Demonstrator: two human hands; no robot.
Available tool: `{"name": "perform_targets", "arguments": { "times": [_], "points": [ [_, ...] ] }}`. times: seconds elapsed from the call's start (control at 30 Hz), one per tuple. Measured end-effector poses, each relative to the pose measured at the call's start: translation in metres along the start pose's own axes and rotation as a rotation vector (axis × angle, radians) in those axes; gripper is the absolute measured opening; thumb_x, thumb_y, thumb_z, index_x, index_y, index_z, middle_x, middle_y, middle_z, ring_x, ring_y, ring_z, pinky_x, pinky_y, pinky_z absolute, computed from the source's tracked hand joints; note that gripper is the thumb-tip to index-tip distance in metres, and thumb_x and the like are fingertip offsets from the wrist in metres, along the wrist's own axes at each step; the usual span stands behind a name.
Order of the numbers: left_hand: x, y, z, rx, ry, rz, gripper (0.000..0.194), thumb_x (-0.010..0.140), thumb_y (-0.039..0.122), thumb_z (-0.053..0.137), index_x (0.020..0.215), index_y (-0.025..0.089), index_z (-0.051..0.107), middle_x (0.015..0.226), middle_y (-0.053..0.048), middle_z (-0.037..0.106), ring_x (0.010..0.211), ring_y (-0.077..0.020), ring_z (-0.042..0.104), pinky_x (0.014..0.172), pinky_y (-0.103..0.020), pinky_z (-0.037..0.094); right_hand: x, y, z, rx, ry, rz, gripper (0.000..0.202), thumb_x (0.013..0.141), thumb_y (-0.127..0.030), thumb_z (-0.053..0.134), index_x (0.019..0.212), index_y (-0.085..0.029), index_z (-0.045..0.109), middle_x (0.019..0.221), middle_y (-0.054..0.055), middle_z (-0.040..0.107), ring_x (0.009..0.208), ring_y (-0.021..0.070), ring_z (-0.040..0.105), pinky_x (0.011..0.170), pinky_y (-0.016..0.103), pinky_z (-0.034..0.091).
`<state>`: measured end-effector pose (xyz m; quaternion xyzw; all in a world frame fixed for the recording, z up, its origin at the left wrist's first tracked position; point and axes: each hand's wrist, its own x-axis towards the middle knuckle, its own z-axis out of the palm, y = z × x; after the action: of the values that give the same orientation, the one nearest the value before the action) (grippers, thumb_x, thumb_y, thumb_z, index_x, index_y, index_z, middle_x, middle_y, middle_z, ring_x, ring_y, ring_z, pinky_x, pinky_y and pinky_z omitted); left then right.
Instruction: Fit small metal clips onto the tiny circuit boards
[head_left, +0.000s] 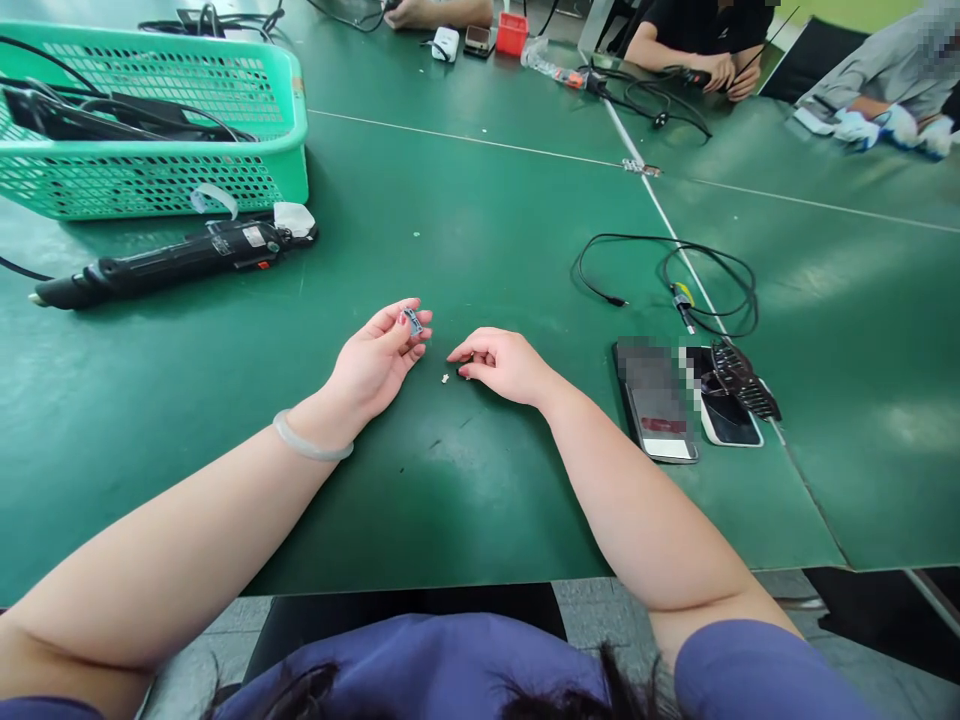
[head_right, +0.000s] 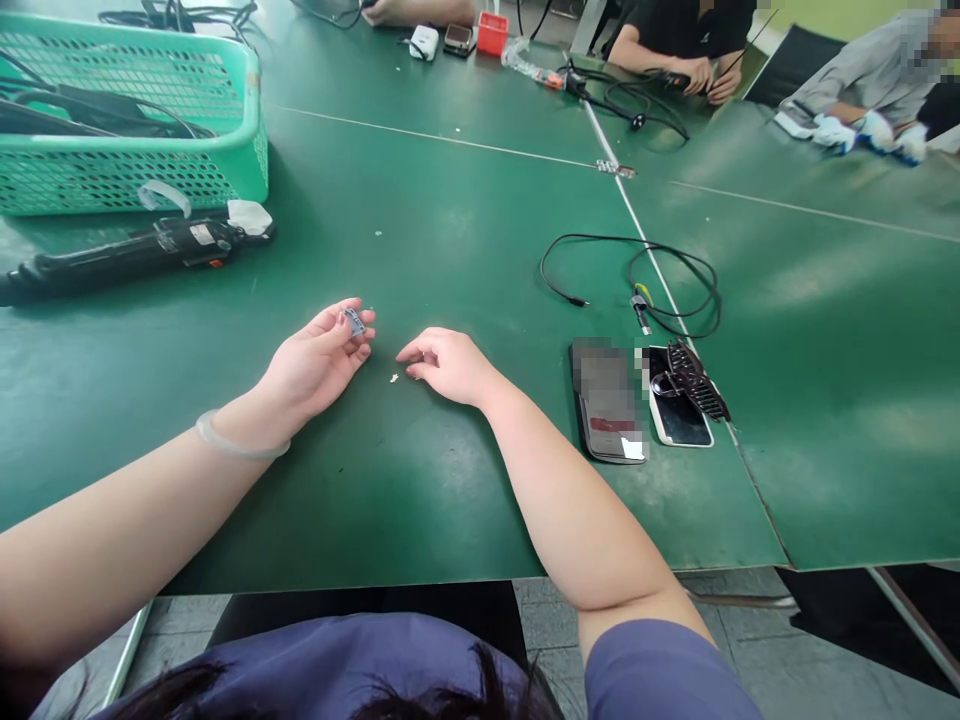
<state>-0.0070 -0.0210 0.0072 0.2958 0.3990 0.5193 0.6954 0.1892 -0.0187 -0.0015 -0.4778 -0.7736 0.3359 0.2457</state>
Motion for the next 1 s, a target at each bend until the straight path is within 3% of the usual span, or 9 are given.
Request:
{"name": "perform_targets", "arguments": {
  "times": [0.13, 0.33, 0.47, 0.6, 0.7, 1.0],
  "points": [
    [0.001, -0.004, 0.0, 0.035, -0.039, 0.019, 0.013, 0.083, 0.022, 0.065, 0.096, 0.02, 0.066, 0.096, -0.003, 0.067, 0.079, -0.0082, 0.06, 0.077, -0.024, 0.046, -0.002, -0.001, -0.001, -0.017, -0.043, 0.002, 0.022, 0.071, -0.007, 0.068, 0.087, -0.02, 0.075, 0.079, -0.001, 0.065, 0.061, 0.0076, 0.052, 0.065, 0.025, 0.045],
    [0.0, -0.006, -0.001, 0.066, -0.11, 0.031, 0.015, 0.082, 0.022, 0.067, 0.097, 0.018, 0.067, 0.095, -0.003, 0.067, 0.08, -0.0089, 0.062, 0.085, -0.028, 0.048, -0.005, 0.001, 0.009, 0.233, 0.119, 0.107, 0.014, 0.079, -0.023, 0.066, 0.089, -0.02, 0.074, 0.078, 0.001, 0.071, 0.062, 0.0111, 0.061, 0.063, 0.028, 0.05],
    [-0.001, -0.006, 0.001, 0.137, -0.131, 0.023, 0.018, 0.077, 0.02, 0.072, 0.094, 0.016, 0.066, 0.095, -0.002, 0.067, 0.08, -0.0096, 0.064, 0.089, -0.031, 0.05, -0.004, 0.002, 0.013, 0.472, 0.239, 0.151, 0.012, 0.074, -0.025, 0.069, 0.083, -0.019, 0.073, 0.067, 0.0, 0.07, 0.056, 0.0113, 0.061, 0.057, 0.028, 0.052],
    [-0.003, -0.007, 0.003, 0.252, -0.159, 0.018, 0.022, 0.074, 0.022, 0.076, 0.093, 0.015, 0.067, 0.097, -0.004, 0.068, 0.081, -0.0114, 0.066, 0.09, -0.033, 0.052, -0.004, -0.003, 0.013, 0.54, 0.363, 0.062, 0.005, 0.071, -0.024, 0.073, 0.074, -0.02, 0.074, 0.08, 0.001, 0.07, 0.065, 0.0121, 0.065, 0.069, 0.031, 0.059],
    [-0.003, -0.008, 0.003, 0.308, -0.173, 0.016, 0.027, 0.076, 0.026, 0.075, 0.099, 0.015, 0.069, 0.094, -0.005, 0.071, 0.083, -0.0125, 0.067, 0.091, -0.033, 0.053, -0.007, -0.012, 0.013, 0.514, 0.412, -0.037, 0.008, 0.077, -0.023, 0.068, 0.077, -0.023, 0.076, 0.094, 0.002, 0.069, 0.075, 0.0125, 0.067, 0.078, 0.033, 0.06],
    [-0.006, -0.004, 0.006, 0.389, -0.205, -0.001, 0.04, 0.075, 0.032, 0.076, 0.11, 0.014, 0.071, 0.099, -0.008, 0.074, 0.083, -0.0142, 0.067, 0.092, -0.036, 0.053, -0.009, -0.019, 0.019, 0.543, 0.433, -0.011, 0.017, 0.077, -0.018, 0.067, 0.092, -0.024, 0.072, 0.083, -0.002, 0.072, 0.083, 0.0139, 0.067, 0.088, 0.035, 0.057]
  ]
}}
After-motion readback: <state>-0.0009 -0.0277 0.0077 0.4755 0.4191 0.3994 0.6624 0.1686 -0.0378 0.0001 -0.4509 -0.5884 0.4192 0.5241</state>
